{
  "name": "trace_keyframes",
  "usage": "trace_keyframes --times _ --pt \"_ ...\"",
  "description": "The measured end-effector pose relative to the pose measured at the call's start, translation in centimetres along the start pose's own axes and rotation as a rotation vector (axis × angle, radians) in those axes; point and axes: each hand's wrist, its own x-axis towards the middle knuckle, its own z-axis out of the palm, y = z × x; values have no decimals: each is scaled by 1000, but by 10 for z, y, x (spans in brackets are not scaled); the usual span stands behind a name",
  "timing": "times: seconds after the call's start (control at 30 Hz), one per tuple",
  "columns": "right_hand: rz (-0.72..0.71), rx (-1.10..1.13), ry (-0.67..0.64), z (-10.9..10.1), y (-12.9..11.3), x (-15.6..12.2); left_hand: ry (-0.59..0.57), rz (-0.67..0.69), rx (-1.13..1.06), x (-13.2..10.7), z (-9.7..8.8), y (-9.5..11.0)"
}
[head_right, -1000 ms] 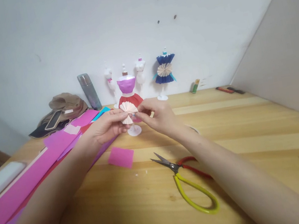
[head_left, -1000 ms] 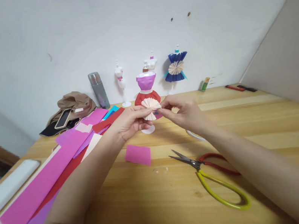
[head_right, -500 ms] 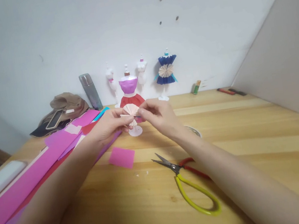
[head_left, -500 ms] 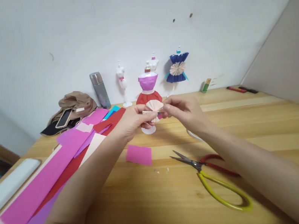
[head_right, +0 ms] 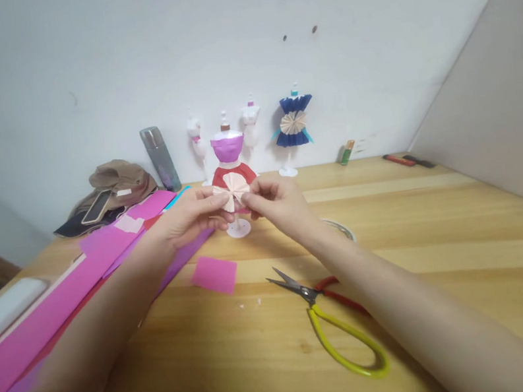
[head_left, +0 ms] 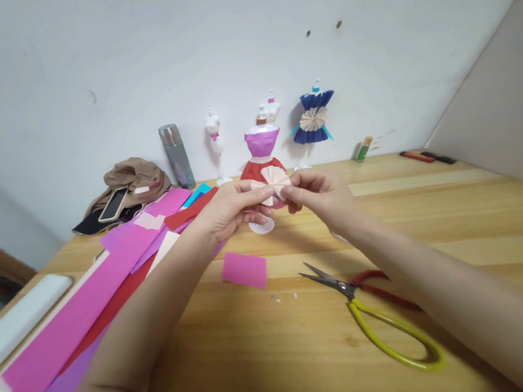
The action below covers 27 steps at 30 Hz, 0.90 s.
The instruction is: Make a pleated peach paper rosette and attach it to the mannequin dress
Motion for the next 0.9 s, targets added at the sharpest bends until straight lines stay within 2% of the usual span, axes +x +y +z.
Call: trace_keyframes --times 0.1,0.27,0.4,0.63,0.77,0.9 --pt "20 32 -7 -1 0 1 -1 -23 -25 0 0 3" --pt "23 40 -6 3 1 1 112 -4 -63 3 -2 1" --pt "26 49 36 8 3 0 34 -4 -54 3 -2 -2" --pt "-10 29 -71 -1 8 1 115 72 126 -1 6 1" --pt "-43 39 -32 -7 7 5 160 76 286 -1 8 5" --pt "-11 41 -31 -4 2 4 122 91 379 -2 9 3"
